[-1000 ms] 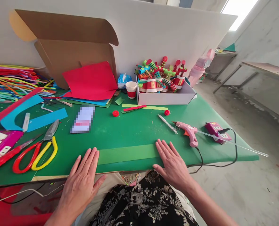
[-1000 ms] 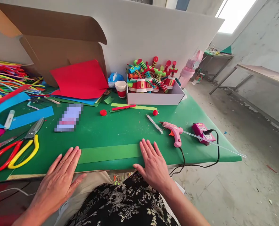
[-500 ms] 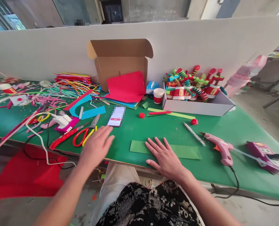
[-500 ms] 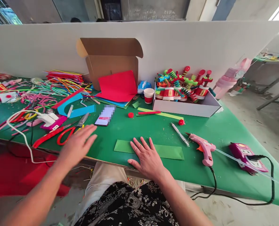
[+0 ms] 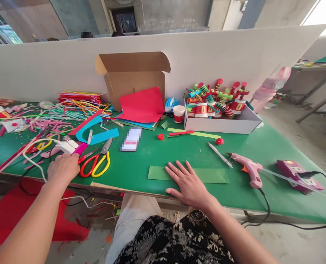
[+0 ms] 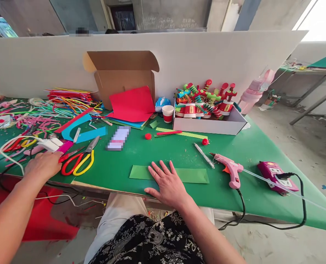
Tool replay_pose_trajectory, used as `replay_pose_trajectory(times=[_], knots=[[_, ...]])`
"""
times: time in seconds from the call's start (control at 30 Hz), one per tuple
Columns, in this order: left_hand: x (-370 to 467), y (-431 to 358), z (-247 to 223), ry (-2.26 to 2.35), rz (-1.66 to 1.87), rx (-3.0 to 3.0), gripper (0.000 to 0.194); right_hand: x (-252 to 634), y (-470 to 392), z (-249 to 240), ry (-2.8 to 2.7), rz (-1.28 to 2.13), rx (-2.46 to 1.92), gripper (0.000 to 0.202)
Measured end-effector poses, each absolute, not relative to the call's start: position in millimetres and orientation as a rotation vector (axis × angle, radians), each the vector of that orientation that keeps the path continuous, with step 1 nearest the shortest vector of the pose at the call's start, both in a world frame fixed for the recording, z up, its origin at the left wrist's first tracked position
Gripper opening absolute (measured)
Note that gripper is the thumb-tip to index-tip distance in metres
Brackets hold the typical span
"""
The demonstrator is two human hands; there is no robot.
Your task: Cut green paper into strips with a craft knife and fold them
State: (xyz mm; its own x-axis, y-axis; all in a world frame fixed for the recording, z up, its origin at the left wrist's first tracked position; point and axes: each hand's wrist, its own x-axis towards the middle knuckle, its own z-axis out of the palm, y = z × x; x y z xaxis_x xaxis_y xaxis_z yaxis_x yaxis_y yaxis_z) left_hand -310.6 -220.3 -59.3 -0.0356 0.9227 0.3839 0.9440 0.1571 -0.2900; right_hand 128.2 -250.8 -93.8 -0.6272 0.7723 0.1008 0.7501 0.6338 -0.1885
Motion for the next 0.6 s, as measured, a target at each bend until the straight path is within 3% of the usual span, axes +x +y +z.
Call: replay_pose_trajectory(times=[0.47, 0.6], knots=[[-328, -246, -54, -2.188, -0.042, -1.669, 0.029, 125, -252, -71, -2.679, 0.36, -1.358, 0.078], [-318, -256, -50, -2.279, -0.233, -1.543, 0.02, 121, -262, -67, -2.659, 0.434, -1.271, 0.072]])
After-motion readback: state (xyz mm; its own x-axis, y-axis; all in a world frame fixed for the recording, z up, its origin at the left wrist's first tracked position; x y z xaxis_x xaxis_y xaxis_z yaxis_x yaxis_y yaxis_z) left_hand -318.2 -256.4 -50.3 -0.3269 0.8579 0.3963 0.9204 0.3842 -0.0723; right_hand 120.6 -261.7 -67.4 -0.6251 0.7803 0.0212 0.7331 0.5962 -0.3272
